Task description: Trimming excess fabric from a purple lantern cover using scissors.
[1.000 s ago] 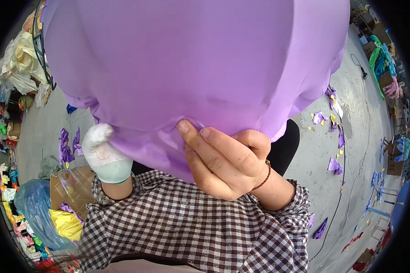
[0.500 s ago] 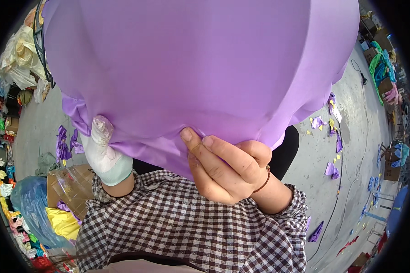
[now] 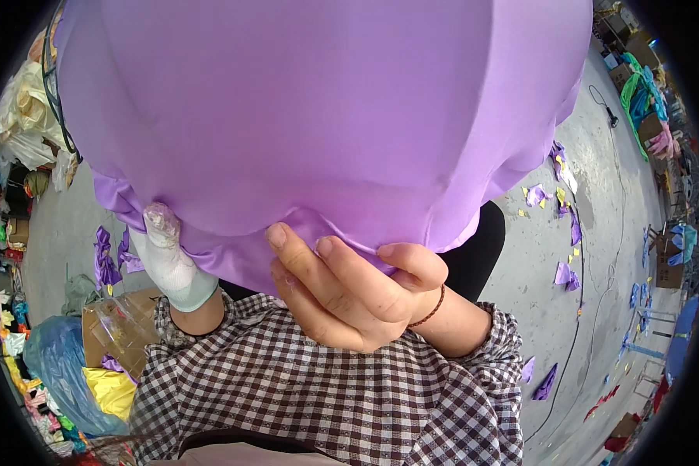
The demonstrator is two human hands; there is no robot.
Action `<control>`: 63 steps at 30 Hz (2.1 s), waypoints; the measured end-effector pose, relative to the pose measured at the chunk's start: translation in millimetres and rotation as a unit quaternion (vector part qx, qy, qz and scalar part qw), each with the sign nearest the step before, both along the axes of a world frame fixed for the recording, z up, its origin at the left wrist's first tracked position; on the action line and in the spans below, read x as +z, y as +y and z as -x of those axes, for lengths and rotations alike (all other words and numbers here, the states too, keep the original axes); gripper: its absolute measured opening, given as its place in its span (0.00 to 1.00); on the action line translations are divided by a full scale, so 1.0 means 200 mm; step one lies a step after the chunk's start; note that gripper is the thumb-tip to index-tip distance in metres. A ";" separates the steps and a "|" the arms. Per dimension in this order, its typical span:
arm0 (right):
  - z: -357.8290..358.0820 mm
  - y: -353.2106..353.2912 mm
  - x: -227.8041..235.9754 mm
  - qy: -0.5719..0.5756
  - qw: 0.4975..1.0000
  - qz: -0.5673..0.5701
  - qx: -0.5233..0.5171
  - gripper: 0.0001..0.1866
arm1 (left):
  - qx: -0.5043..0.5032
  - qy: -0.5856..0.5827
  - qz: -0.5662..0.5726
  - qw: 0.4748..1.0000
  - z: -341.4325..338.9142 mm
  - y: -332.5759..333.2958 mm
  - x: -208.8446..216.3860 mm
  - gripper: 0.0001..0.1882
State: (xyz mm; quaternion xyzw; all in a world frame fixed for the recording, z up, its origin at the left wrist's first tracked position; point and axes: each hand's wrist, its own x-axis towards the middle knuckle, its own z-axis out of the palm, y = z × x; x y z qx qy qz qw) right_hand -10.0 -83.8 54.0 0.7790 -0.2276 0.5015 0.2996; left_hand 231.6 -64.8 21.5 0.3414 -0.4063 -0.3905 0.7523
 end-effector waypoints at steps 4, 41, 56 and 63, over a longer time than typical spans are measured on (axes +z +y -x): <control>0.02 0.01 0.01 0.018 0.996 -0.065 0.054 0.07 | -0.073 0.061 -0.008 0.995 -0.09 0.00 -0.01 0.33; 0.01 -0.01 0.02 -0.026 0.988 -0.105 0.113 0.09 | -0.209 0.001 -0.016 0.978 -0.14 0.02 0.10 0.49; 0.00 -0.02 -0.01 0.013 0.994 -0.079 0.074 0.07 | -0.174 0.040 -0.049 0.983 -0.16 0.05 0.08 0.48; 0.00 -0.03 0.00 0.052 0.997 -0.035 0.039 0.06 | -0.129 -0.111 -0.012 0.985 -0.13 0.03 0.10 0.45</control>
